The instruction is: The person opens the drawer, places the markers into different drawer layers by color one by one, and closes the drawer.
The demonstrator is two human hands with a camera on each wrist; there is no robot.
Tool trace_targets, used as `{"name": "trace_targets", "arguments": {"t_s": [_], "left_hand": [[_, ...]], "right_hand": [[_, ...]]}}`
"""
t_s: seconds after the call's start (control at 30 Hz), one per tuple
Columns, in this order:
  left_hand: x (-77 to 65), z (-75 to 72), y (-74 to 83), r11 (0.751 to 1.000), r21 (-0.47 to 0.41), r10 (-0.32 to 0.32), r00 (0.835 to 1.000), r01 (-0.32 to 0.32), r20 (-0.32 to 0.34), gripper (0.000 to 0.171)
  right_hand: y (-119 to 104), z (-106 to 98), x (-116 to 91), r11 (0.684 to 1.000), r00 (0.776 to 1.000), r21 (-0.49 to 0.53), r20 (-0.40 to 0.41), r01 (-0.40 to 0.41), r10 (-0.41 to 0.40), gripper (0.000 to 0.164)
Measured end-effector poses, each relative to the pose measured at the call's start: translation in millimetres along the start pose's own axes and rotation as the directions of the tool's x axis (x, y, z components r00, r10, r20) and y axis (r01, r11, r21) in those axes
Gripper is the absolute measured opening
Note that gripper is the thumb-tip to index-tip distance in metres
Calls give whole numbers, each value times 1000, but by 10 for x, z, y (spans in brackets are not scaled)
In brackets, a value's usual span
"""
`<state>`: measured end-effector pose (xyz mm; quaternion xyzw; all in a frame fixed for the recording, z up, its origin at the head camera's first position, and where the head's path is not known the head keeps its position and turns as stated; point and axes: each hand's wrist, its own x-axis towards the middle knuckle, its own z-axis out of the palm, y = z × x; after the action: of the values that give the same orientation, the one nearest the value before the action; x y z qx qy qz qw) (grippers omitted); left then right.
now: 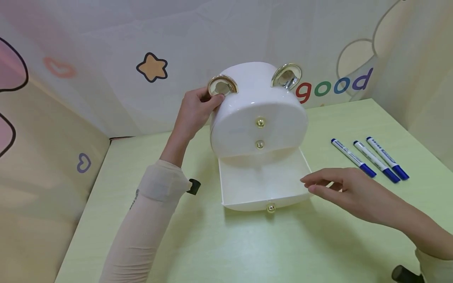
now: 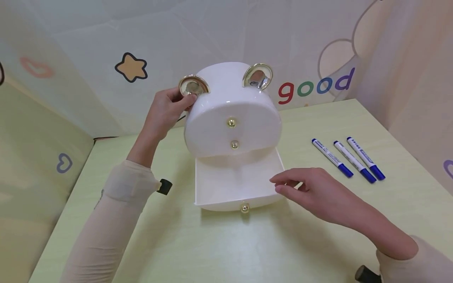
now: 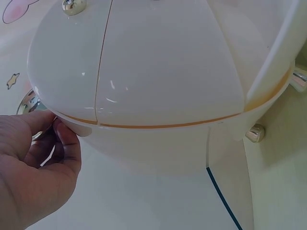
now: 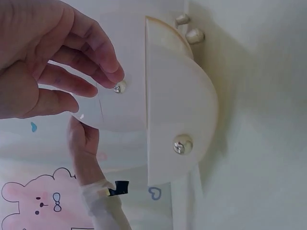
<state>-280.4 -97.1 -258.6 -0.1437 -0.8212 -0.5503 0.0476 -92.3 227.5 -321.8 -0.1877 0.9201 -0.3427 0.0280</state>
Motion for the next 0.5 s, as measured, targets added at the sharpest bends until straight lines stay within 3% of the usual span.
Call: {"name": "trace_targets", "arguments": {"t_s": [0.5], "left_hand": [[-1,-7,-21,1000,-4,-1,1000,1,7,17]], "right_hand": [[211,-267,-66,996,992,-81,-118,-48,38,24]]}}
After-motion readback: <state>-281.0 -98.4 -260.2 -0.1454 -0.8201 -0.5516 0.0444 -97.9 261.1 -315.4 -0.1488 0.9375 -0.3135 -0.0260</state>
